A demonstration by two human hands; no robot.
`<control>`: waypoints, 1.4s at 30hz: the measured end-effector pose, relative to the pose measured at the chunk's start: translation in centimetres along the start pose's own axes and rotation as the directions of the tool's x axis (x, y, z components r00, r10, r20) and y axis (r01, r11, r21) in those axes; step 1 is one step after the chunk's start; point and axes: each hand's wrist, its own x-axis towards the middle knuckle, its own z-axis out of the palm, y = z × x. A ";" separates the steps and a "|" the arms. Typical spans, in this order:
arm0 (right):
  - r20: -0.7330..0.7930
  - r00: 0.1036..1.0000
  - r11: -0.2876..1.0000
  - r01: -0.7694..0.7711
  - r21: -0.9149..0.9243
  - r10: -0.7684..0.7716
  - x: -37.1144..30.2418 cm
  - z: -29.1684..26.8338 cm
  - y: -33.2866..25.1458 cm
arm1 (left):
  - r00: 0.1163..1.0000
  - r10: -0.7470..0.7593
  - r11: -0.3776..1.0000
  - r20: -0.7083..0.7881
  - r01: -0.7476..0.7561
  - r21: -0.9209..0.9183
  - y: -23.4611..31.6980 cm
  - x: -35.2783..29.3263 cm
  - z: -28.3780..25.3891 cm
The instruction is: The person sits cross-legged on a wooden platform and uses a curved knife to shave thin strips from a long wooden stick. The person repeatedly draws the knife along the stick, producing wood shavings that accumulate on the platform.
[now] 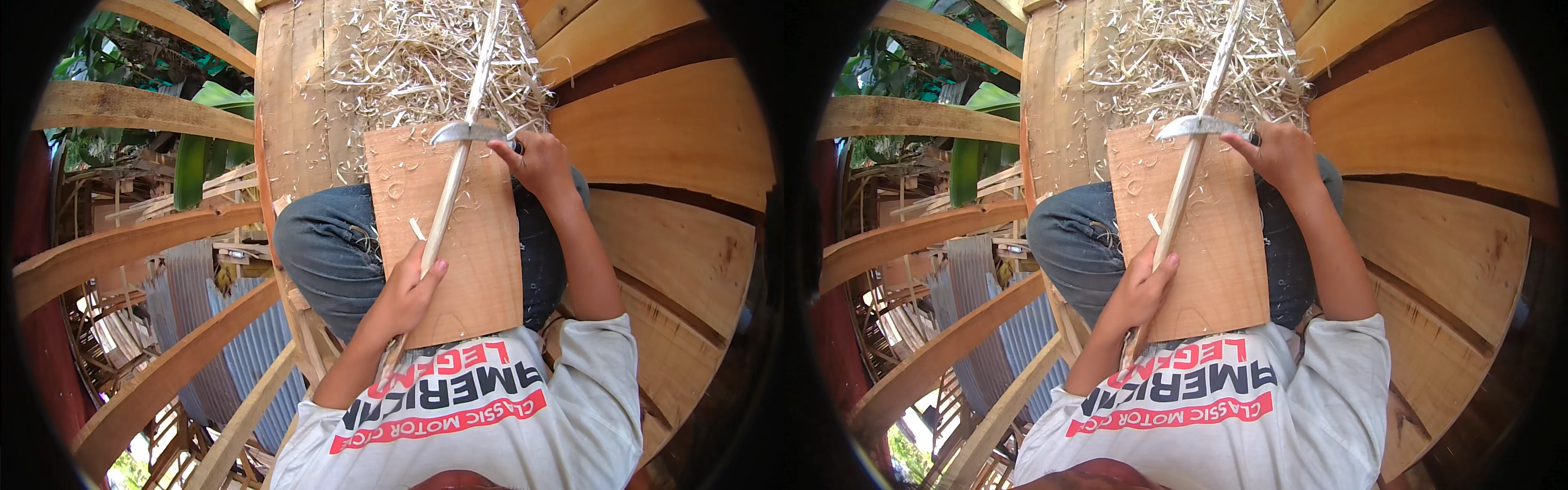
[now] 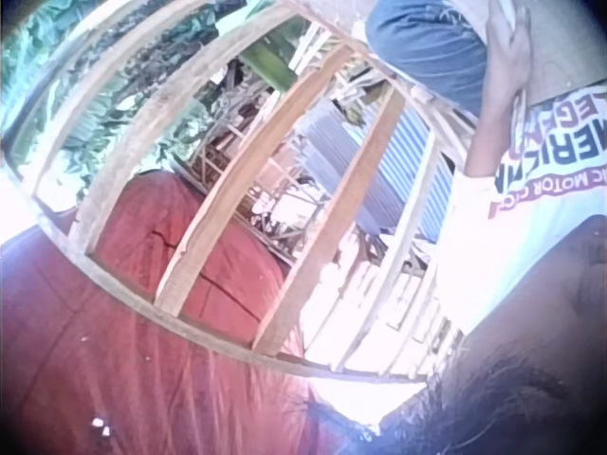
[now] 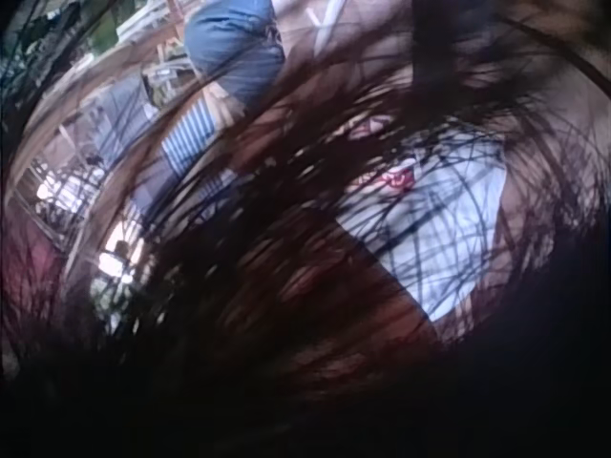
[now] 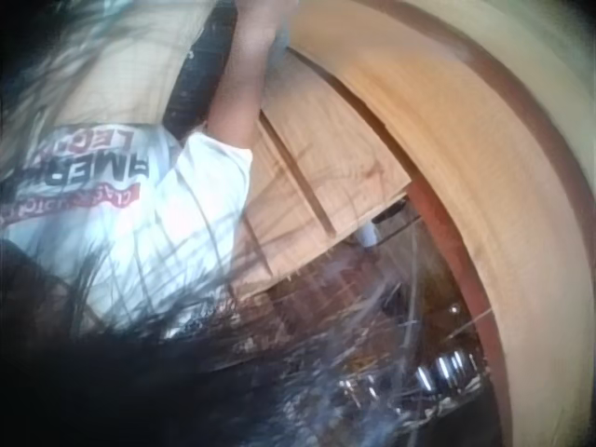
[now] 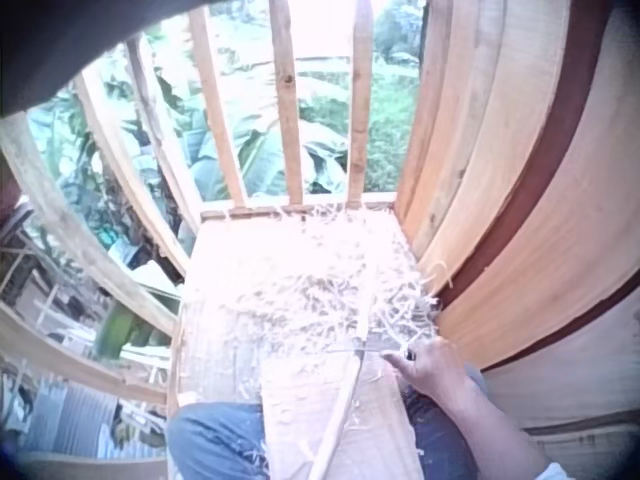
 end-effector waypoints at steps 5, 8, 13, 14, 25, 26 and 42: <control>0.052 0.972 0.970 -0.224 -0.089 0.229 3.3 -2.1 4.2 | 0.999 0.025 0.997 0.030 -0.028 0.075 0.1 -0.2 0.3; 0.068 0.970 0.972 -0.232 -0.023 0.233 2.2 -2.8 3.4 | 1.000 0.005 1.000 0.024 -0.006 0.026 0.2 -0.2 0.3; 0.209 0.968 0.987 -0.155 0.046 0.143 -2.5 -3.4 -2.3 | 0.997 0.071 0.997 -0.024 -0.070 0.031 -0.1 0.0 0.4; 0.252 0.959 0.988 -0.148 0.042 0.133 -3.2 -3.4 -2.6 | 0.995 0.092 0.995 -0.032 -0.091 0.030 -0.2 -0.1 0.7; 0.116 0.970 0.975 -0.208 -0.073 0.216 0.6 -4.4 3.1 | 0.997 0.077 0.984 -0.013 -0.073 0.163 0.1 -0.1 1.4; 0.109 0.970 0.975 -0.210 -0.067 0.217 0.3 -4.6 2.4 | 0.996 0.089 0.985 -0.024 -0.084 0.152 0.0 -0.1 1.4; 0.097 0.989 0.982 -0.090 -0.169 0.107 -2.2 -3.0 1.9 | 1.000 -0.002 0.990 -0.004 0.003 0.139 0.3 -0.3 1.2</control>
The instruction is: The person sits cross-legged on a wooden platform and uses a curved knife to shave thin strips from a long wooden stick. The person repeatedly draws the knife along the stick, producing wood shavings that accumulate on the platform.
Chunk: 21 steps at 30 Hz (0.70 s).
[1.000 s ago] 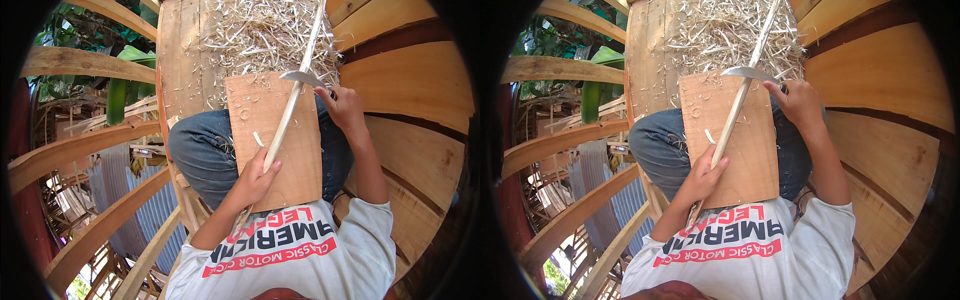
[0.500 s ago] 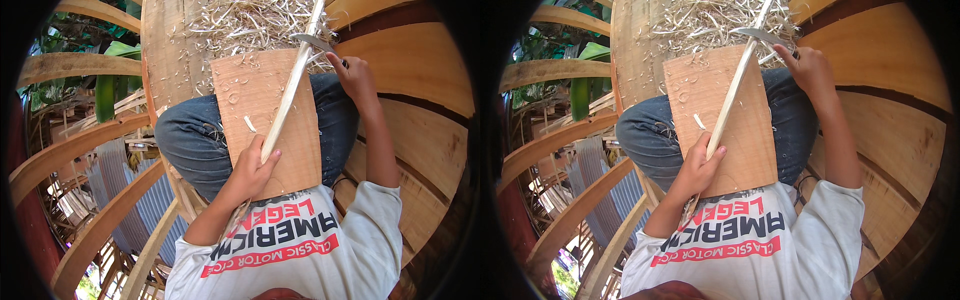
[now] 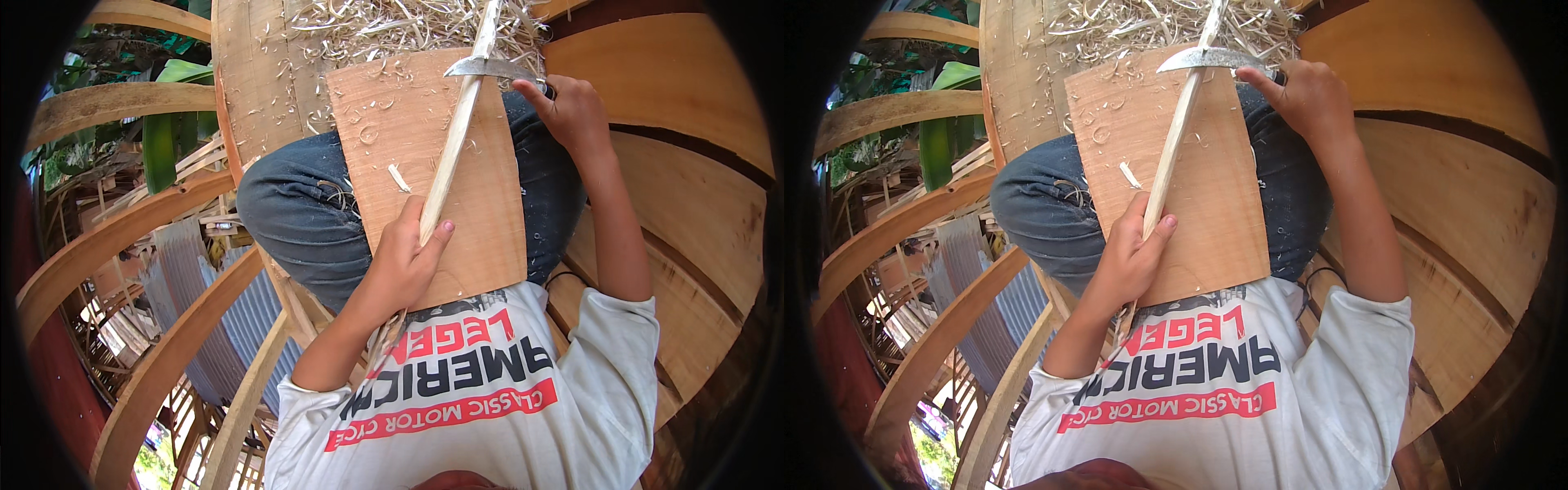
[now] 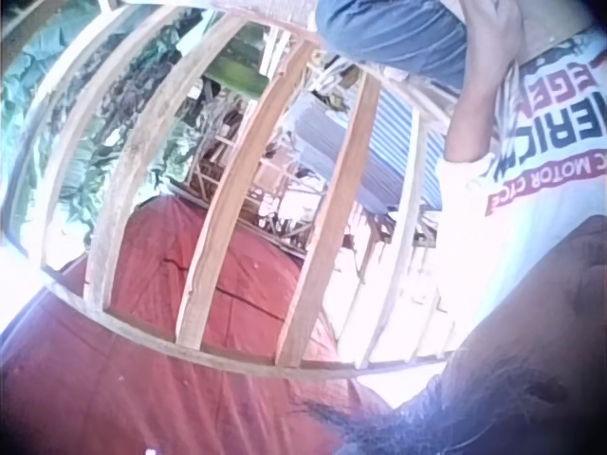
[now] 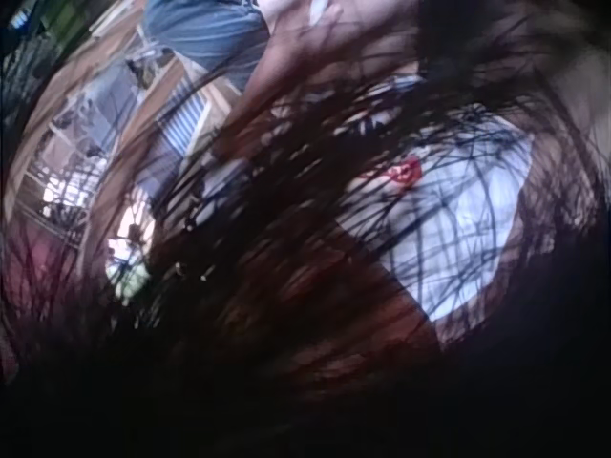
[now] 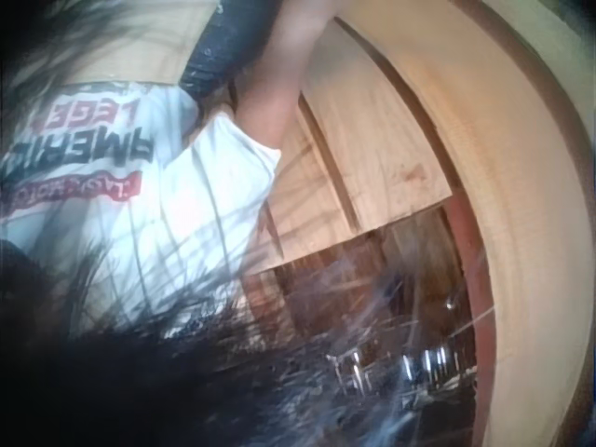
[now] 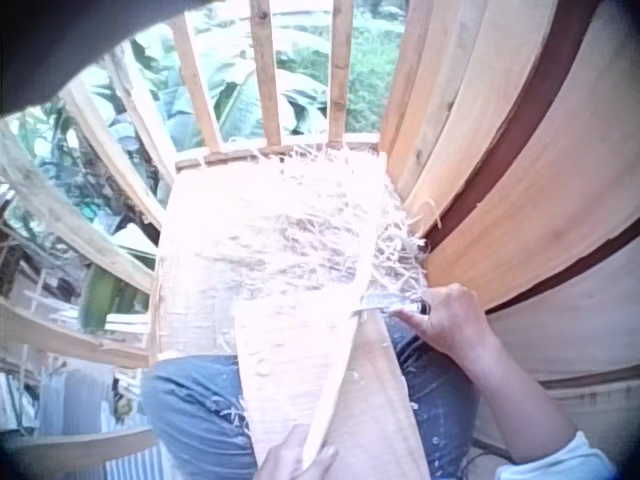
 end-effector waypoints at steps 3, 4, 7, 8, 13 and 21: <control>0.047 0.993 0.993 -0.106 0.049 0.104 2.7 0.0 1.7 | 0.999 -0.053 0.999 0.009 0.053 -0.010 0.3 0.0 -0.2; 0.081 0.983 0.984 -0.169 0.064 0.163 3.6 -0.2 2.9 | 0.999 -0.041 0.999 0.000 0.041 -0.026 0.1 -0.2 -0.2; -0.002 0.960 0.959 -0.281 -0.024 0.281 4.7 -0.9 7.1 | 1.000 0.002 0.998 0.008 -0.002 -0.056 -0.6 -0.7 -0.1; 0.016 0.958 0.958 -0.287 -0.013 0.287 4.5 -1.0 6.6 | 1.000 -0.007 0.999 0.021 0.008 -0.051 -0.6 -0.6 -0.1; 0.010 0.951 0.950 -0.310 0.031 0.310 0.1 -1.0 1.8 | 0.999 0.047 0.994 0.015 -0.045 -0.099 -1.0 -0.2 -0.1; -0.030 0.955 0.904 -0.269 0.332 0.296 -2.6 -2.0 -0.1 | 0.914 0.059 0.768 0.401 0.214 -0.603 -2.4 0.1 -3.3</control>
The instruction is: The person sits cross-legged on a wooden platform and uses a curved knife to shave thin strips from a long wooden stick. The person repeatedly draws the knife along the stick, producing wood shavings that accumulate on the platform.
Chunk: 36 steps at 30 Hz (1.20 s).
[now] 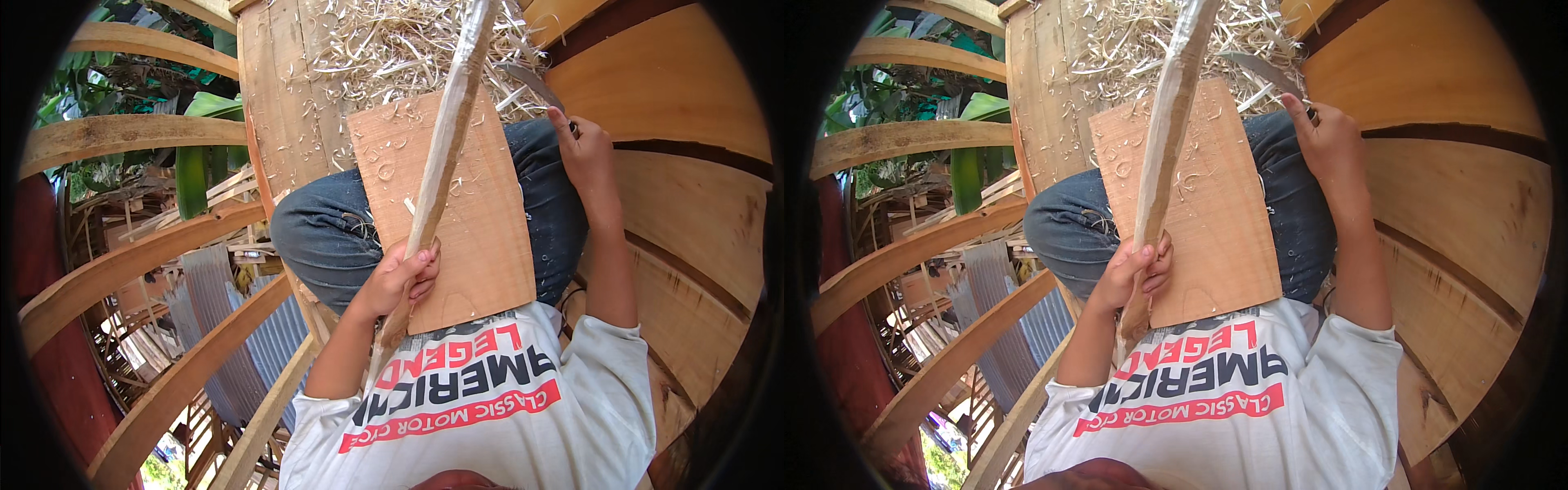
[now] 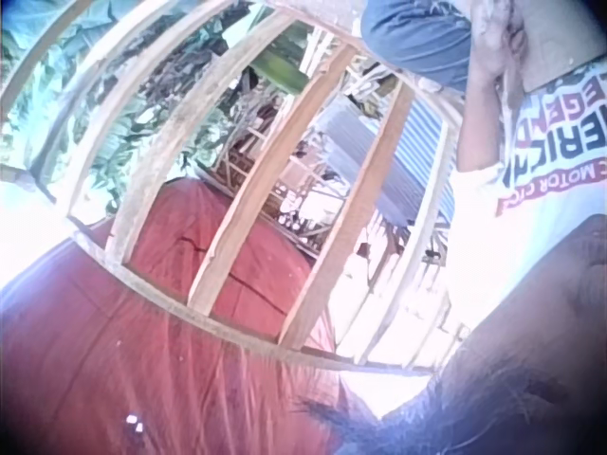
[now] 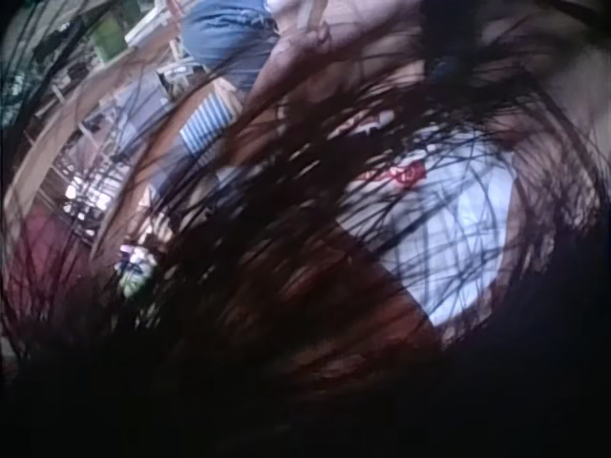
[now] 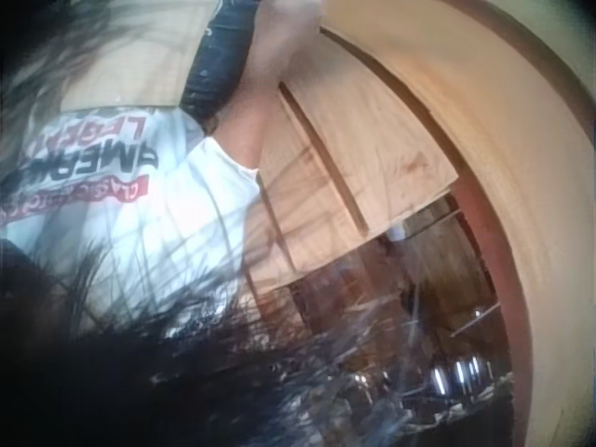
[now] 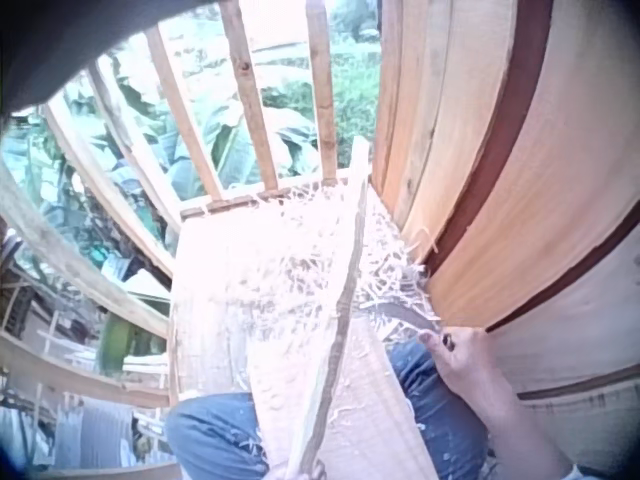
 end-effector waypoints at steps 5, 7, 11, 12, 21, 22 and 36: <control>0.109 0.948 0.954 0.296 0.045 -0.300 -4.3 1.4 -4.3 | 0.999 0.026 0.998 -0.041 -0.028 -0.056 -0.1 0.0 0.6; 0.098 0.922 0.927 0.375 0.013 -0.374 -4.7 2.2 -4.8 | 0.996 0.037 0.997 -0.076 -0.032 0.071 -0.2 0.1 1.1; -0.018 0.917 0.914 0.396 -0.089 -0.399 -1.4 3.7 -3.8 | 0.981 0.077 0.964 -0.176 -0.028 0.264 -0.5 0.1 2.0; -0.059 0.900 0.898 0.422 -0.123 -0.431 -0.8 4.3 -3.1 | 0.982 0.072 0.967 -0.177 -0.025 0.255 -0.4 0.2 2.2; -0.196 0.856 0.876 0.446 -0.184 -0.478 3.4 6.0 -2.6 | 0.980 0.080 0.975 -0.184 -0.038 0.221 0.2 0.5 2.1; -0.211 0.856 0.879 0.439 -0.185 -0.472 3.8 6.3 -2.4 | 0.981 0.078 0.979 -0.178 -0.041 0.199 0.1 0.6 2.1; -0.161 0.919 0.929 0.337 -0.152 -0.360 6.1 8.5 -2.5 | 0.967 0.056 0.982 -0.249 -0.009 0.186 0.4 1.6 1.8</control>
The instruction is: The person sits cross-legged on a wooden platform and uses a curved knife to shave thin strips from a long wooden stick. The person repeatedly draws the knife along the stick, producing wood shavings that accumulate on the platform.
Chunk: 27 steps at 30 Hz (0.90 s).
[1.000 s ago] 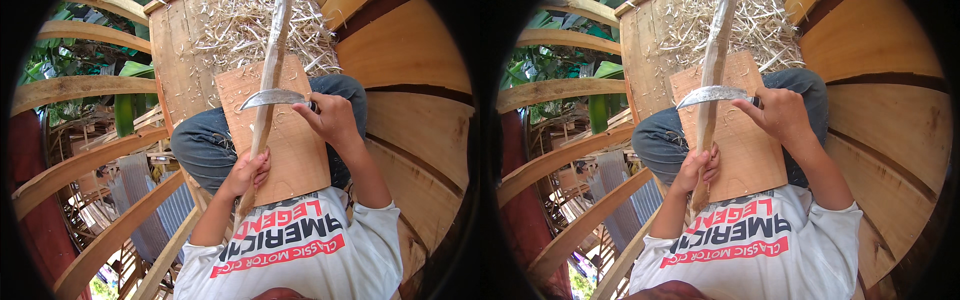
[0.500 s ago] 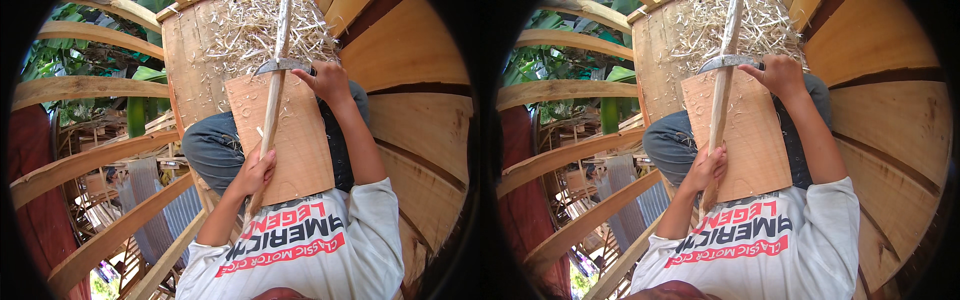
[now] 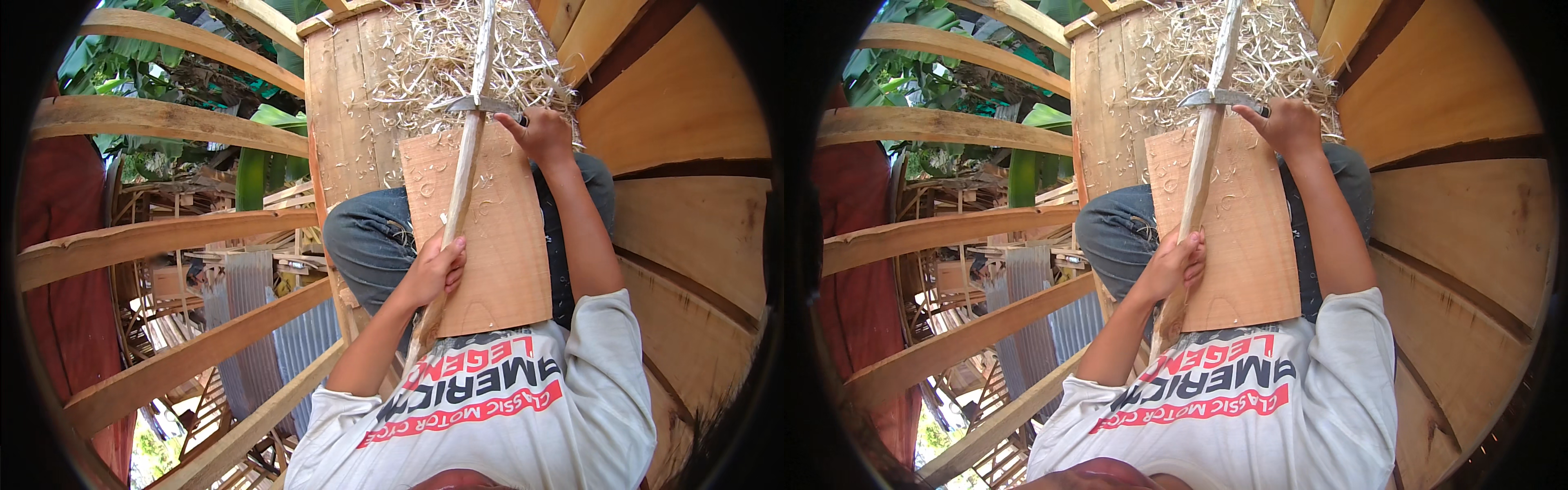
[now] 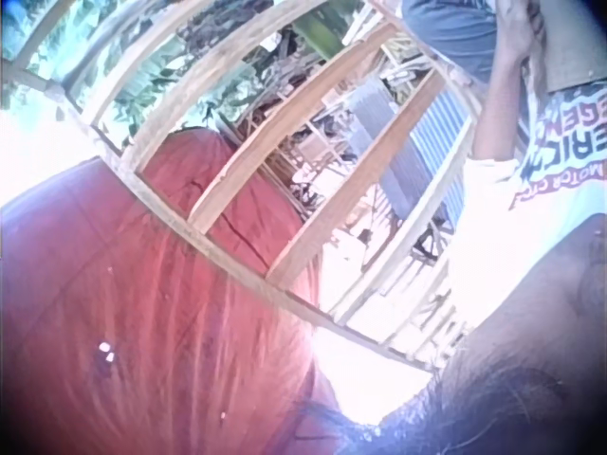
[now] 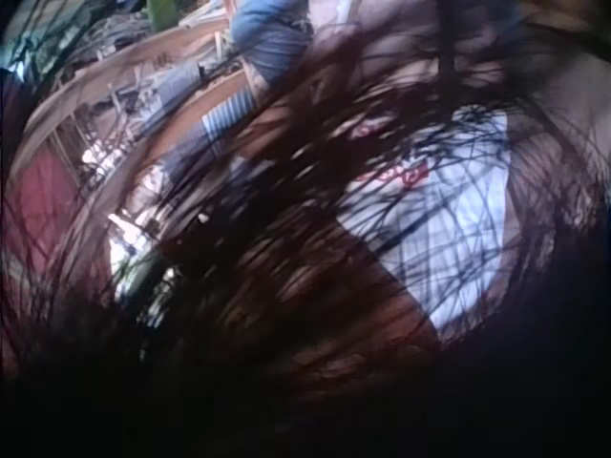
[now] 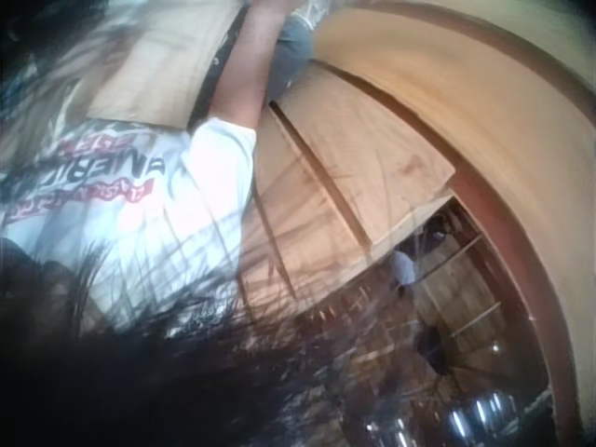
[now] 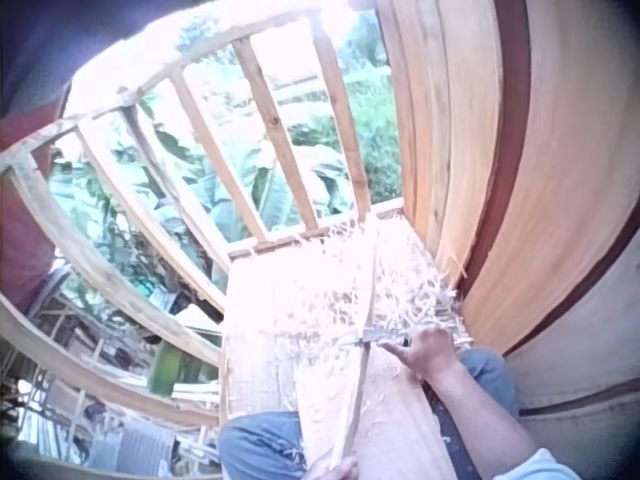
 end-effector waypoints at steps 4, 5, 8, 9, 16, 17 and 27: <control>0.048 0.998 0.999 -0.045 0.002 0.045 0.2 0.8 -0.2 | 0.999 -0.024 1.000 -0.027 0.023 -0.016 -0.2 0.1 -0.3; -0.020 1.000 1.000 -0.015 0.023 0.015 0.2 1.0 0.1 | 1.000 -0.012 1.000 -0.020 0.011 -0.027 -0.2 0.1 -0.2; 0.141 0.952 0.948 -0.291 0.127 0.273 1.5 1.1 1.7 | 0.999 0.002 0.999 -0.045 0.000 0.053 -0.1 -0.4 0.8; 0.277 0.840 0.818 -0.529 0.226 0.467 3.0 0.6 3.4 | 0.999 0.020 0.992 -0.032 -0.016 0.125 0.0 -1.2 1.5; 0.222 0.911 0.913 -0.384 0.142 0.348 1.9 0.7 1.6 | 0.995 0.088 0.994 -0.039 -0.090 -0.054 -0.4 -2.3 -0.9; 0.248 0.898 0.902 -0.406 0.146 0.364 1.9 0.7 1.7 | 0.994 0.099 0.992 -0.048 -0.102 -0.075 -0.1 -2.2 -1.3; 0.186 0.973 0.862 -0.212 0.461 0.140 0.2 -0.3 0.8 | 0.989 0.114 0.962 0.098 -0.086 -0.258 4.3 -1.0 -0.5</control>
